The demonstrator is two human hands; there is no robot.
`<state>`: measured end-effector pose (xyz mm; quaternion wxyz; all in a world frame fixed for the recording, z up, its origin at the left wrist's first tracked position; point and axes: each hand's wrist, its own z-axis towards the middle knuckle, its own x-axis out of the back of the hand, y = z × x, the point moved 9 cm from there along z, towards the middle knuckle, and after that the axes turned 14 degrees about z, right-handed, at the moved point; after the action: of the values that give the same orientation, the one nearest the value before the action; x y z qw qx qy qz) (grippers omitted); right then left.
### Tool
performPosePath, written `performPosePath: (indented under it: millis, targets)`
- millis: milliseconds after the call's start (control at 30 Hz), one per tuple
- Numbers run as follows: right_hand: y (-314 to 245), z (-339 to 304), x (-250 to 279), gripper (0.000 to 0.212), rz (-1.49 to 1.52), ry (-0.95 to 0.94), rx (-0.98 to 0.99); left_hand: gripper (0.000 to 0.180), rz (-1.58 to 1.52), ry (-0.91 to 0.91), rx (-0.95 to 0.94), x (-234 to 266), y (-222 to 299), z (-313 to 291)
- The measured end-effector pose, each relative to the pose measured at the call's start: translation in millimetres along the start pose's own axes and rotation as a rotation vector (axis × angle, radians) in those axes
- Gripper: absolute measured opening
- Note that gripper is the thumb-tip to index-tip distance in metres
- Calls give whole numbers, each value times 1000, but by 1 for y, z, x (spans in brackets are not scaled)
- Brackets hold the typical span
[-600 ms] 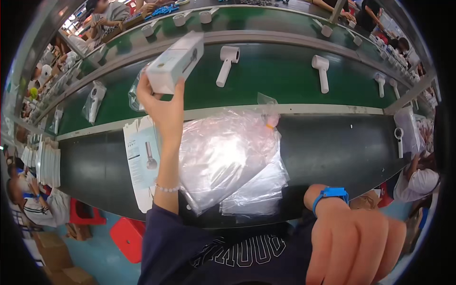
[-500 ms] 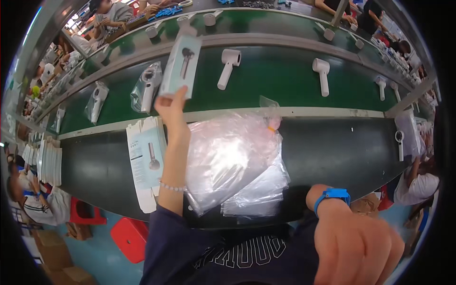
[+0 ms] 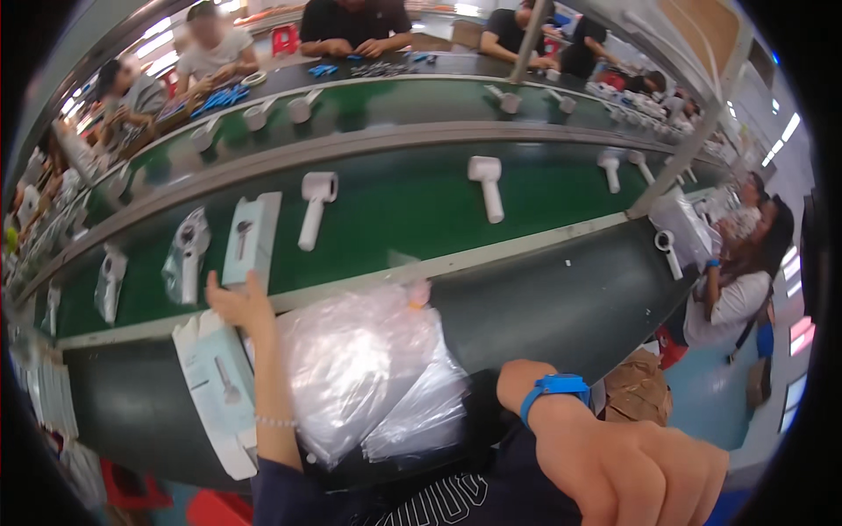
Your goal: Packaging small portable fans into plastic bags and then into boxes on an assembly line.
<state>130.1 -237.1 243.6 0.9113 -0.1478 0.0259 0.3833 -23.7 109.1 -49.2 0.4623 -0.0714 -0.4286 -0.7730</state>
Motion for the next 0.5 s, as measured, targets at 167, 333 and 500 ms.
performPosePath:
  millis: [167,333,500]
  targets:
    - [-17,-7,-1,13,-175,123,214,51,-62,216,-333,75,100,-5]
    - [-30,-7,-4,12,-176,177,158,47,-65,-367,-666,-10,143,-24]
    - [-55,-9,-11,12,-190,221,100,75,436,-441,-660,-102,107,-23]
